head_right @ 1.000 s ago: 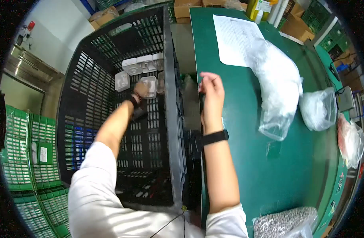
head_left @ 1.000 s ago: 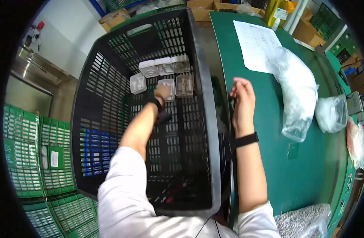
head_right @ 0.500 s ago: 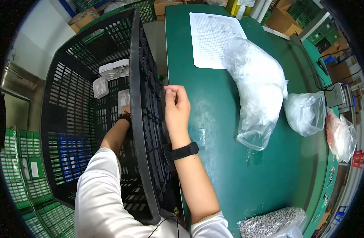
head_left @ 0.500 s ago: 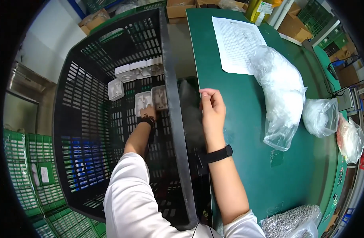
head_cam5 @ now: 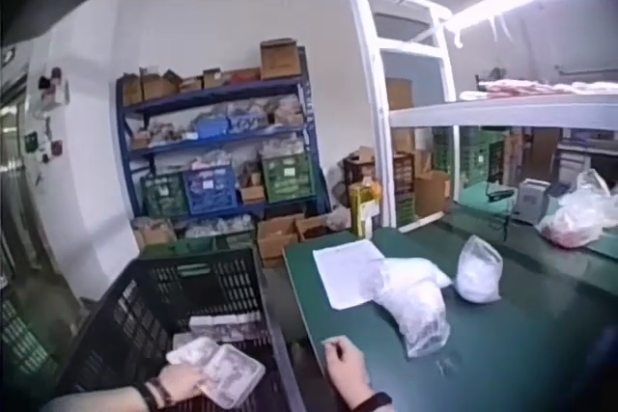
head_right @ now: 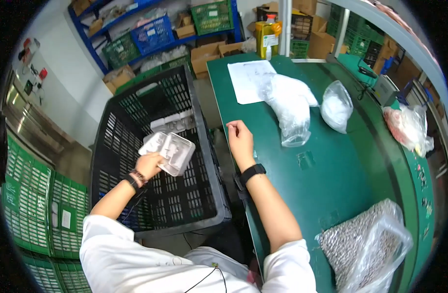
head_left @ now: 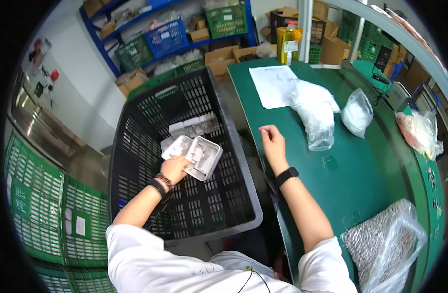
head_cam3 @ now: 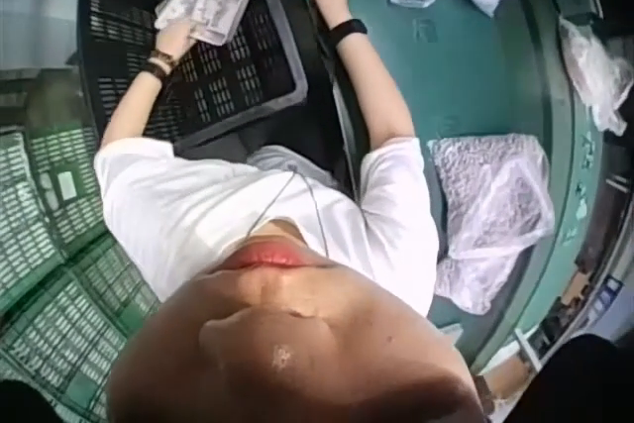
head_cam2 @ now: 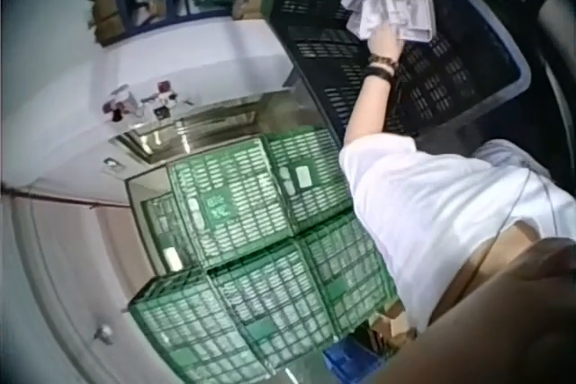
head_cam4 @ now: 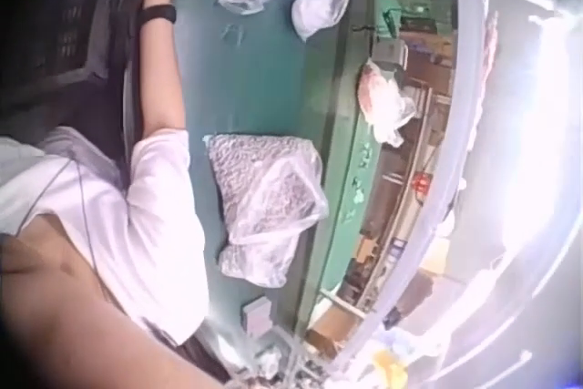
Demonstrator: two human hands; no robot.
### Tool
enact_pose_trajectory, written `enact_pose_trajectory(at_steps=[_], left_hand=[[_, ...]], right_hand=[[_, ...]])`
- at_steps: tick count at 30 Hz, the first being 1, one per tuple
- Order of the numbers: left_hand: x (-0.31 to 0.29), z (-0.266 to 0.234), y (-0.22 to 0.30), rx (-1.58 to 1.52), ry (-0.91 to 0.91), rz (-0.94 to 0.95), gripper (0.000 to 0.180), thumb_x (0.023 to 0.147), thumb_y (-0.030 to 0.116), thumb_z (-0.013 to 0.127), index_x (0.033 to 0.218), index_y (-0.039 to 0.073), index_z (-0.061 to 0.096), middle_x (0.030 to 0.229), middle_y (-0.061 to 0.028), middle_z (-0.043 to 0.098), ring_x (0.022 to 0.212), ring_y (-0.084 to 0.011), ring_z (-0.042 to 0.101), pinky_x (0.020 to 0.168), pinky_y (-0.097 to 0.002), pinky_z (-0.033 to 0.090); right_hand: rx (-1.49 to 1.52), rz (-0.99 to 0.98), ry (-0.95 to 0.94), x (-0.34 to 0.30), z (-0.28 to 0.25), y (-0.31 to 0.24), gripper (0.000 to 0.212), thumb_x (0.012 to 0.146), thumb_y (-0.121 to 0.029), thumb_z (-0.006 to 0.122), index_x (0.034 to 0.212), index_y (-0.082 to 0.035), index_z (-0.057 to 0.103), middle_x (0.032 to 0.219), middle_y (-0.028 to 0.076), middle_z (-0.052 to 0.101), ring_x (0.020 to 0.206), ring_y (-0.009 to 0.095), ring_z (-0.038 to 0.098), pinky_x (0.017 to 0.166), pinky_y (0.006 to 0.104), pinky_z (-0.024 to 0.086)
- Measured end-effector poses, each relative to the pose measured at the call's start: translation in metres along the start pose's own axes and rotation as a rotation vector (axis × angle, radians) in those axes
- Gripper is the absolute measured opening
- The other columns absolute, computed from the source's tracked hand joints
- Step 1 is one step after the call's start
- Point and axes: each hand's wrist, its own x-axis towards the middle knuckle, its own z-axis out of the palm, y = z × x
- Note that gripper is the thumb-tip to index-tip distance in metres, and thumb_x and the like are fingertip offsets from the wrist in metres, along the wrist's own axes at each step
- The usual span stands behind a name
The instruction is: The person picks up small white components from a bag and inserts them into plastic housings by hand. They then place the assembled housings into a black crate and reposition the crate on the table.
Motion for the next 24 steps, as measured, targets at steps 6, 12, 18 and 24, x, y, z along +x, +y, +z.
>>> enact_pose_trajectory(at_steps=[6,12,18,24], left_hand=[[-0.044,-0.173,0.069,0.195,0.454,0.218,0.012,0.062,0.005,0.062,0.071,0.006,0.055,0.079,-0.0068,0.056,0.074,-0.0269,0.056,0.061,-0.0371,0.046],[0.0,-0.184,0.212,0.057,0.458,0.772,0.011,0.061,0.008,0.061,0.068,0.006,0.052,0.082,-0.0043,0.057,0.069,-0.022,0.054,0.058,-0.0332,0.046],[0.01,-0.131,0.337,-0.244,0.217,1.477,0.008,0.062,0.011,0.058,0.068,0.008,0.054,0.084,-0.0026,0.057,0.068,-0.0179,0.053,0.059,-0.0299,0.046],[-0.01,-0.083,0.445,-0.455,-0.099,2.021,0.009,0.064,0.011,0.057,0.071,0.007,0.055,0.079,-0.0026,0.053,0.069,-0.0183,0.052,0.058,-0.0299,0.048]], right_hand=[[-0.523,-0.743,-0.297,-0.064,-0.048,-0.208,0.021,0.076,-0.007,0.06,0.097,-0.005,0.059,0.095,0.009,0.057,0.084,0.023,0.055,0.076,0.0344,0.042],[-1.125,-0.942,-0.024,-0.139,-0.124,-0.245,0.032,0.072,-0.016,0.059,0.101,-0.005,0.059,0.103,0.008,0.054,0.09,0.021,0.053,0.08,0.0373,0.04],[-1.506,-0.217,-0.171,-0.265,-0.203,-0.229,0.03,0.069,-0.017,0.058,0.096,-0.005,0.06,0.099,0.007,0.052,0.087,0.019,0.051,0.074,0.0322,0.04],[-1.248,0.251,-0.014,-0.388,-0.231,-0.23,0.012,0.071,-0.014,0.057,0.082,-0.009,0.058,0.088,0.004,0.049,0.086,0.02,0.051,0.066,0.0306,0.038]])
